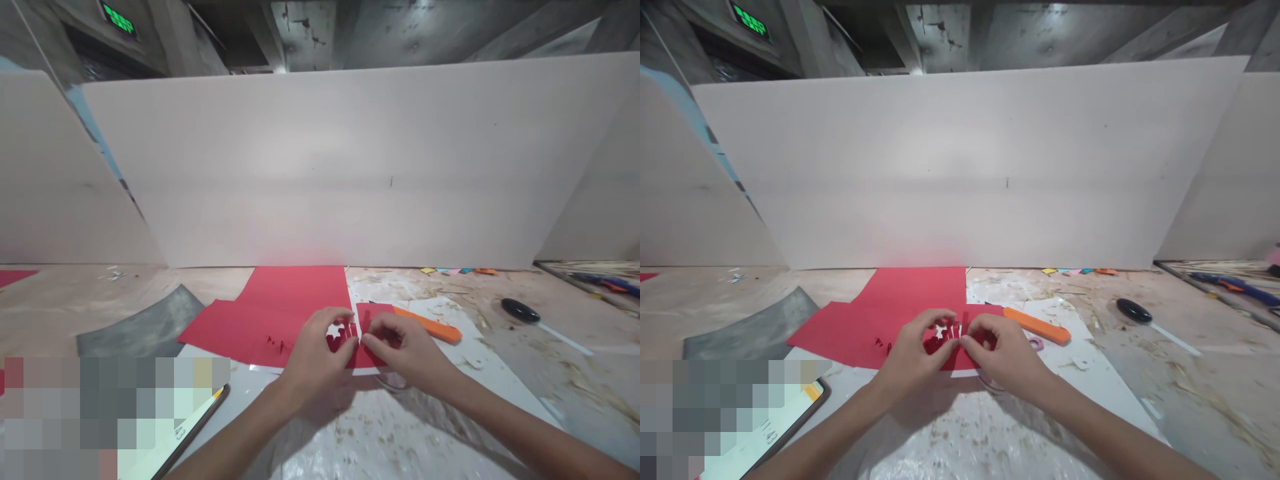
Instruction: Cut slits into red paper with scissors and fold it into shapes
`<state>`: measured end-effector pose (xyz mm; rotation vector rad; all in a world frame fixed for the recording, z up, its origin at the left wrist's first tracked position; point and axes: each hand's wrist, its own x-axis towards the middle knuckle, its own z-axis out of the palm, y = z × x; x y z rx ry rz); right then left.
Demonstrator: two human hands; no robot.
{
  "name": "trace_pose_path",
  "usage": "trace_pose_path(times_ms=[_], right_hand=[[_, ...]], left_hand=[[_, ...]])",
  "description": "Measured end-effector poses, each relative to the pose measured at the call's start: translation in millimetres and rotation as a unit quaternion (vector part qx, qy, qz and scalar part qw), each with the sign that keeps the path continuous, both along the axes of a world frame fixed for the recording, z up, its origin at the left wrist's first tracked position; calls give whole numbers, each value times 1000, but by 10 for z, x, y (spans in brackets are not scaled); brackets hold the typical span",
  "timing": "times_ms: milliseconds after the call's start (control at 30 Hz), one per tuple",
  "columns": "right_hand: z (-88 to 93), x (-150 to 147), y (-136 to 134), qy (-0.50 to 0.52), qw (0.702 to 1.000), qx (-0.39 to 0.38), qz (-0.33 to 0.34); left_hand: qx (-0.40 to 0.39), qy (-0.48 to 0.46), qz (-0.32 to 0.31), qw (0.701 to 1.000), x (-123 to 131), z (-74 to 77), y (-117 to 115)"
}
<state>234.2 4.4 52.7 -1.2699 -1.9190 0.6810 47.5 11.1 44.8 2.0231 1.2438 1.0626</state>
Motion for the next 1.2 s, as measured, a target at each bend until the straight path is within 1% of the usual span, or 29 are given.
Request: trace_pose_path(times_ms=[33, 100, 200, 433, 500, 633, 800, 1000, 1200], right_hand=[[0, 2, -1, -2, 1000, 2, 2], [1, 2, -5, -11, 1000, 3, 9], [-5, -4, -12, -28, 999, 11, 20], [-63, 4, -21, -64, 997, 29, 28], [-69, 5, -24, -68, 997, 30, 28], [-61, -10, -28, -66, 997, 33, 26], [-60, -53, -34, -37, 997, 56, 36], [-49, -76, -66, -19, 998, 59, 22], [-77, -71, -87, 15, 994, 106, 10]], left_hand=[[27, 0, 2, 1000, -1, -5, -1], [78, 6, -16, 997, -2, -14, -6], [109, 11, -46, 993, -5, -27, -17], [111, 6, -34, 993, -7, -23, -27], [111, 2, -36, 993, -7, -18, -21], [113, -12, -20, 993, -13, -16, -12], [142, -51, -51, 987, -10, -12, -6], [160, -70, -50, 983, -1, 1, 1], [136, -79, -50, 986, -25, -10, 9]])
